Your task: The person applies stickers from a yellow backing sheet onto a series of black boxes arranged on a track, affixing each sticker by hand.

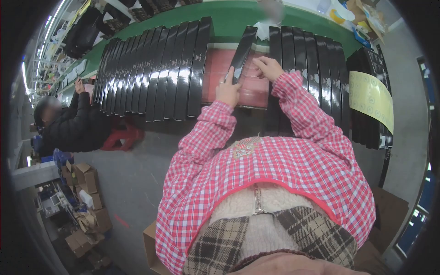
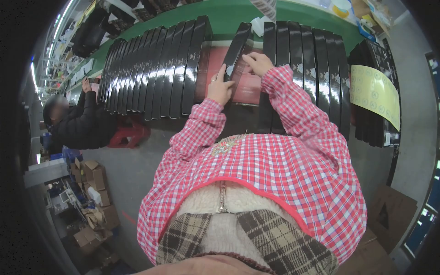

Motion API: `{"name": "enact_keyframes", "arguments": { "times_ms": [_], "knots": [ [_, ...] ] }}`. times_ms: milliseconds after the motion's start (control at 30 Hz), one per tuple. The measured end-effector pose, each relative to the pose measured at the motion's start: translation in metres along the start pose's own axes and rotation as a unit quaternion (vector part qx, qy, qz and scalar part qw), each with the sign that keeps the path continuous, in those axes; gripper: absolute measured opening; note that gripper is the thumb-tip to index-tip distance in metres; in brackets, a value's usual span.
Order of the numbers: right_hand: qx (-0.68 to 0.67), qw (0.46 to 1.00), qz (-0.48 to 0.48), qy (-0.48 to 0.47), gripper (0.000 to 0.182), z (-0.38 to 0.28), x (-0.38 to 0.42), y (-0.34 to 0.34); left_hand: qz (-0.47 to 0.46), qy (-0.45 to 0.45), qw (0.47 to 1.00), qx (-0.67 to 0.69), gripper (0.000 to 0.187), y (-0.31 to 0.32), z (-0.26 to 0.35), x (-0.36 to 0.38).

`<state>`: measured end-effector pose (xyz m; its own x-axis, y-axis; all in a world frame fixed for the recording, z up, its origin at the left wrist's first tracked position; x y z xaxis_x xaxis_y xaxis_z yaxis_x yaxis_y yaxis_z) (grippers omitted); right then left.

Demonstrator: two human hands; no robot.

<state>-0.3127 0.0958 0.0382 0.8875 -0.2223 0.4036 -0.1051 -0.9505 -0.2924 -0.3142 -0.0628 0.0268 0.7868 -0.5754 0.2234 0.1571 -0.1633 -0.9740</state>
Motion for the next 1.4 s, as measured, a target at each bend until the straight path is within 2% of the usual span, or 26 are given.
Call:
{"name": "enact_keyframes", "arguments": {
  "times_ms": [67, 100, 200, 300, 400, 500, 600, 700, 767, 833, 900, 1000, 1100, 1200, 1267, 1300, 1400],
  "knots": [
    [-0.059, 0.998, 0.017, -0.033, 0.038, -0.009, 0.026, -0.017, 0.120, 0.065, 0.971, 0.198, 0.027, -0.011, -0.009, 0.002],
    [-0.075, 0.996, 0.023, -0.041, 0.036, -0.011, 0.037, -0.025, 0.148, 0.082, 0.954, 0.247, 0.022, -0.014, -0.015, 0.003],
    [-0.113, 0.989, 0.074, -0.064, 0.027, -0.005, 0.069, -0.055, 0.093, 0.019, 0.949, 0.302, 0.048, -0.008, -0.028, -0.001],
    [-0.117, 0.981, 0.140, -0.070, 0.025, -0.003, 0.117, -0.089, 0.029, 0.012, 0.970, 0.243, 0.066, -0.005, -0.013, -0.008],
    [-0.092, 0.973, 0.211, -0.019, 0.028, 0.013, 0.164, -0.119, 0.010, -0.013, 0.967, 0.253, 0.066, -0.008, -0.002, -0.005],
    [-0.106, 0.946, 0.302, -0.059, 0.024, 0.045, 0.199, -0.161, 0.055, 0.030, 0.966, 0.251, 0.072, -0.002, 0.021, -0.013],
    [-0.120, 0.905, 0.402, -0.065, 0.020, 0.078, 0.264, -0.205, 0.072, 0.054, 0.947, 0.310, 0.072, -0.003, 0.071, -0.017],
    [-0.054, 0.882, 0.465, -0.059, 0.023, 0.095, 0.300, -0.241, 0.111, 0.046, 0.931, 0.345, 0.065, 0.008, 0.075, -0.031],
    [0.124, 0.824, 0.541, -0.119, 0.020, 0.115, 0.318, -0.282, 0.078, 0.036, 0.933, 0.351, 0.061, 0.002, 0.080, -0.027],
    [0.218, 0.789, 0.564, -0.110, 0.018, 0.148, 0.334, -0.325, 0.073, 0.032, 0.932, 0.353, 0.060, 0.007, 0.078, -0.027],
    [0.288, 0.765, 0.571, -0.079, 0.018, 0.177, 0.342, -0.365, 0.080, 0.027, 0.932, 0.353, 0.061, 0.008, 0.073, -0.028],
    [0.336, 0.820, 0.463, 0.002, 0.022, 0.191, 0.331, -0.405, 0.082, -0.030, 0.965, 0.247, 0.057, -0.011, 0.083, -0.026],
    [0.336, 0.865, 0.374, 0.006, 0.022, 0.190, 0.319, -0.419, 0.186, -0.012, 0.960, 0.207, 0.048, -0.077, 0.155, -0.013],
    [0.335, 0.894, 0.299, 0.009, 0.022, 0.186, 0.316, -0.424, 0.181, 0.094, 0.931, 0.302, 0.037, -0.133, 0.274, -0.002],
    [0.328, 0.906, 0.268, 0.005, 0.018, 0.182, 0.316, -0.425, 0.173, 0.236, 0.903, 0.315, 0.029, -0.151, 0.356, -0.001],
    [0.326, 0.909, 0.259, 0.004, 0.017, 0.180, 0.317, -0.425, 0.170, 0.270, 0.893, 0.317, 0.027, -0.156, 0.391, 0.000],
    [0.328, 0.913, 0.243, 0.013, 0.013, 0.178, 0.317, -0.426, 0.066, 0.396, 0.849, 0.343, 0.022, -0.149, 0.488, 0.002]
  ]
}}
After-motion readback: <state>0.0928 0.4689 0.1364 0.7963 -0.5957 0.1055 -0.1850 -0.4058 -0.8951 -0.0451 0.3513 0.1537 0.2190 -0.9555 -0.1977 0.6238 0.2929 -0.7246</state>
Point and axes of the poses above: each hand's wrist, its own x-axis away from the middle knuckle, its own y-axis out of the palm, z = x × y, the point moved 6 cm from there along -x, towards the middle knuckle, and after that the axes turned 5 degrees about -x, right-handed, at the moved point
